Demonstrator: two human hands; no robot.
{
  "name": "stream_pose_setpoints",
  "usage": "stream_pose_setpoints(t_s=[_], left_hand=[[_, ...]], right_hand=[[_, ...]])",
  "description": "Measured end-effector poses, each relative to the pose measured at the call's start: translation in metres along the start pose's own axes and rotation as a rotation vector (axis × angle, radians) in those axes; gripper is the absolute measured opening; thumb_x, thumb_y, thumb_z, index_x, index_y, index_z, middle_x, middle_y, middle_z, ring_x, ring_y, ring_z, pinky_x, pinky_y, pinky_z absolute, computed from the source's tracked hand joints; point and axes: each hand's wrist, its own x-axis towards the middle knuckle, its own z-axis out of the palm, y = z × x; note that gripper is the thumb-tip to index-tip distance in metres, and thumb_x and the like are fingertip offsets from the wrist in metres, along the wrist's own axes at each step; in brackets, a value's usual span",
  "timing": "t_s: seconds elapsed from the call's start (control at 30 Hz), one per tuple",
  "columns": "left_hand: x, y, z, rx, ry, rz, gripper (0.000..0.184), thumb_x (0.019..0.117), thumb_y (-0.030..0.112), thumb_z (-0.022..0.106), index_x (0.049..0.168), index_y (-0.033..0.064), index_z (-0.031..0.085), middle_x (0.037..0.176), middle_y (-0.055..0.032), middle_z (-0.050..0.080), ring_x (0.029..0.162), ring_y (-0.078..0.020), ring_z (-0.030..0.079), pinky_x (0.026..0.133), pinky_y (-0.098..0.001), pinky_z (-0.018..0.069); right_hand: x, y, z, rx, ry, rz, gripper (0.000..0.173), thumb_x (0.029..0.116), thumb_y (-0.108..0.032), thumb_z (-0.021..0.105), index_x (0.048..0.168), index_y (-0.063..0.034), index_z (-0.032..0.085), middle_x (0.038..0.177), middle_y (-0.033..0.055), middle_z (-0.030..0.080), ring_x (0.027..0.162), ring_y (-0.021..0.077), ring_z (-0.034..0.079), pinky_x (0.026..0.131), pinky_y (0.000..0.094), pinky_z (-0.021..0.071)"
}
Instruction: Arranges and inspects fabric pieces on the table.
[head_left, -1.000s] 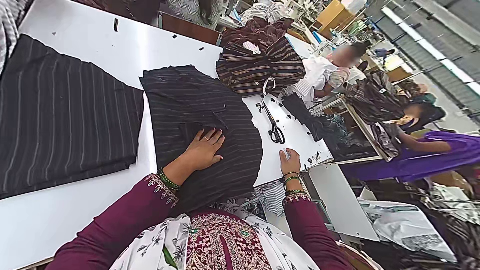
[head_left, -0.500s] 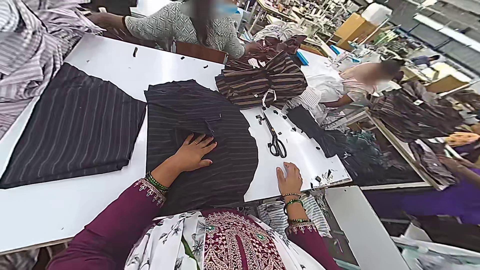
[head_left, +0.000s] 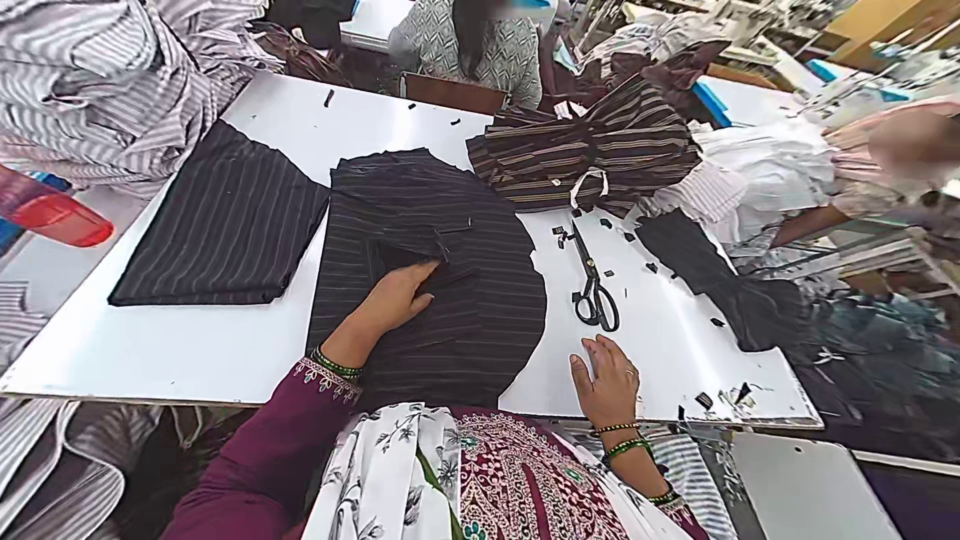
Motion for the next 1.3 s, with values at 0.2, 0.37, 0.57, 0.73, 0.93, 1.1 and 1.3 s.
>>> stream_pose_setpoints(t_s=[0.2, 0.37, 0.57, 0.73, 0.93, 1.1, 1.3], left_hand=[[0.003, -0.015, -0.013, -0.206, 0.247, -0.125, 0.036, 0.0974, 0.004, 0.062, 0.133, -0.0021, 0.064, 0.116, -0.0198, 0.072, 0.108, -0.0304, 0.069, 0.099, -0.0489, 0.0510], [0.002, -0.028, -0.021, -0.656, 0.276, -0.210, 0.039, 0.0926, -0.005, 0.066, 0.130, 0.0003, 0.060, 0.087, -0.0011, 0.068, 0.074, -0.0022, 0.061, 0.073, -0.0211, 0.0520], [-0.002, -0.030, -0.031, -1.006, 0.396, -0.280, 0.028, 0.0935, -0.013, 0.057, 0.113, 0.0065, 0.063, 0.075, 0.0053, 0.065, 0.059, 0.0010, 0.056, 0.055, -0.0134, 0.0469], [-0.004, -0.035, -0.035, -1.189, 0.484, -0.350, 0.026, 0.0990, -0.007, 0.050, 0.107, 0.0150, 0.062, 0.085, 0.0077, 0.069, 0.070, 0.0015, 0.064, 0.066, -0.0152, 0.0542], [0.001, -0.035, -0.032, -1.152, 0.436, -0.307, 0.029, 0.0958, -0.013, 0.051, 0.108, 0.0113, 0.061, 0.082, 0.0055, 0.069, 0.067, 0.0006, 0.064, 0.061, -0.0156, 0.0539], [0.002, -0.030, -0.027, -0.894, 0.311, -0.207, 0.025, 0.0907, -0.015, 0.058, 0.102, 0.0074, 0.062, 0.078, 0.0070, 0.066, 0.064, 0.0020, 0.059, 0.061, -0.0145, 0.0514], [0.005, -0.030, -0.028, -0.437, 0.132, -0.139, 0.028, 0.0933, 0.006, 0.062, 0.118, -0.0059, 0.063, 0.105, -0.0103, 0.068, 0.089, -0.0087, 0.064, 0.084, -0.0279, 0.0536]], right_hand=[[0.000, 0.003, 0.001, 0.020, 0.015, -0.043, 0.058, 0.0978, -0.044, 0.047, 0.122, 0.0042, 0.070, 0.138, 0.0319, 0.058, 0.132, 0.0561, 0.050, 0.105, 0.0776, 0.0296], [0.001, 0.002, 0.001, 0.018, 0.001, -0.071, 0.063, 0.0983, -0.048, 0.042, 0.120, 0.0044, 0.070, 0.137, 0.0316, 0.059, 0.131, 0.0559, 0.051, 0.104, 0.0769, 0.0310], [0.005, -0.001, -0.001, 0.026, -0.031, -0.083, 0.064, 0.0985, -0.049, 0.041, 0.119, 0.0039, 0.071, 0.137, 0.0325, 0.058, 0.131, 0.0570, 0.050, 0.105, 0.0770, 0.0296], [0.006, -0.001, 0.000, 0.029, -0.029, -0.085, 0.064, 0.0985, -0.049, 0.041, 0.119, 0.0038, 0.070, 0.136, 0.0331, 0.058, 0.131, 0.0574, 0.050, 0.105, 0.0766, 0.0302], [0.005, 0.000, 0.001, 0.042, -0.028, -0.082, 0.063, 0.0988, -0.049, 0.041, 0.120, 0.0027, 0.070, 0.136, 0.0328, 0.058, 0.131, 0.0571, 0.050, 0.104, 0.0773, 0.0300], [0.005, -0.001, 0.001, 0.049, -0.025, -0.071, 0.061, 0.0990, -0.047, 0.041, 0.120, 0.0033, 0.070, 0.137, 0.0327, 0.058, 0.132, 0.0566, 0.050, 0.105, 0.0767, 0.0300], [0.005, 0.001, 0.004, 0.015, -0.016, -0.075, 0.057, 0.0985, -0.043, 0.045, 0.119, 0.0033, 0.071, 0.137, 0.0295, 0.060, 0.132, 0.0549, 0.051, 0.105, 0.0779, 0.0317]])
